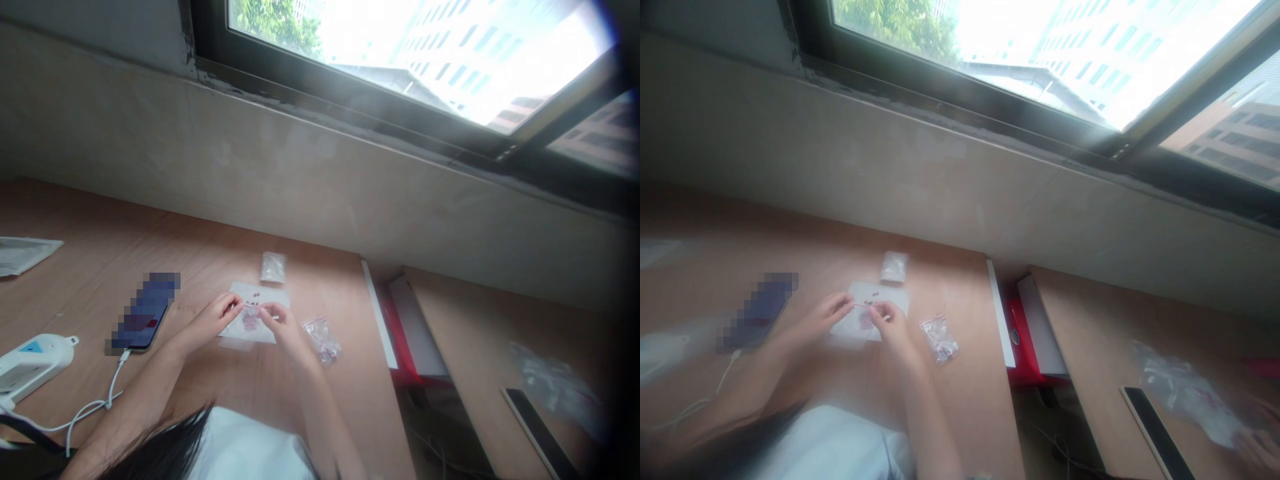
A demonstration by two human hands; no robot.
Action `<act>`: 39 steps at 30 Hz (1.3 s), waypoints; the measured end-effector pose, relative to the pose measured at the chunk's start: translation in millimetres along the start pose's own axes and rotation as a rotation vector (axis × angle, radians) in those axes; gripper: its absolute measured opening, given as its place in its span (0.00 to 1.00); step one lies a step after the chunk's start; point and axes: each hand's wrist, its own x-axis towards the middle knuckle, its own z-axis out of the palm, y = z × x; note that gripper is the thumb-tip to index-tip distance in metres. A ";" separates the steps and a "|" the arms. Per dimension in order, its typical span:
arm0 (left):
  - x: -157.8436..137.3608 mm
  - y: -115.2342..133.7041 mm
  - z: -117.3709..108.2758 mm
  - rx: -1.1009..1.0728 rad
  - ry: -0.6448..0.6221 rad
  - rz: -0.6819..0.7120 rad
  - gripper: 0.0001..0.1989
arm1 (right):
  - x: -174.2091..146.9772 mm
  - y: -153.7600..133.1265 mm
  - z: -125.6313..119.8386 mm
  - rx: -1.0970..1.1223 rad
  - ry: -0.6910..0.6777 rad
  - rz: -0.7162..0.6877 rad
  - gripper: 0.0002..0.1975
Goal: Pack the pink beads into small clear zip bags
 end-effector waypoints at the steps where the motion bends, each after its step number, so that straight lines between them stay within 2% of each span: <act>1: 0.0 -0.1 0.4 0.001 0.001 0.005 0.12 | -0.3 -0.3 1.5 -0.005 0.011 0.005 0.11; 7: -0.7 0.5 3.8 -0.081 -0.149 0.021 0.13 | 2.3 16.1 10.3 -0.118 0.110 -0.055 0.08; 10: 0.0 1.8 6.5 -0.054 -0.169 0.061 0.13 | 1.7 16.9 10.3 -0.160 0.112 -0.112 0.08; 12: 0.9 2.9 7.3 -0.040 -0.149 0.078 0.13 | -0.6 11.1 7.8 -0.123 0.068 -0.088 0.09; 16: 1.7 3.7 5.6 -0.040 -0.161 0.057 0.13 | -3.9 2.2 -0.5 -0.009 0.018 0.047 0.10; 20: 0.5 0.3 3.5 -0.076 -0.190 -0.004 0.14 | -1.4 7.9 -6.2 0.057 0.066 0.025 0.10; 22: -0.2 -2.1 3.4 -0.089 -0.161 -0.013 0.15 | -0.3 10.5 -6.5 0.065 0.067 0.011 0.10; 27: 0.7 -8.6 6.2 -0.139 -0.053 -0.041 0.16 | 0.0 20.6 -0.2 0.218 -0.042 0.017 0.13; 32: 5.8 -20.4 8.1 -0.259 0.017 -0.136 0.17 | -1.3 55.2 7.6 0.295 -0.029 0.138 0.16; 34: 8.7 -28.3 7.8 -0.279 0.040 -0.176 0.18 | 0.5 68.7 7.6 0.278 -0.023 0.120 0.15; 36: 11.4 -39.0 7.4 -0.280 0.087 -0.204 0.18 | 7.6 75.9 3.4 0.240 0.022 0.077 0.14; 39: 12.9 -60.4 8.4 -0.249 0.159 -0.219 0.18 | 32.2 70.2 -11.0 0.156 0.186 0.004 0.13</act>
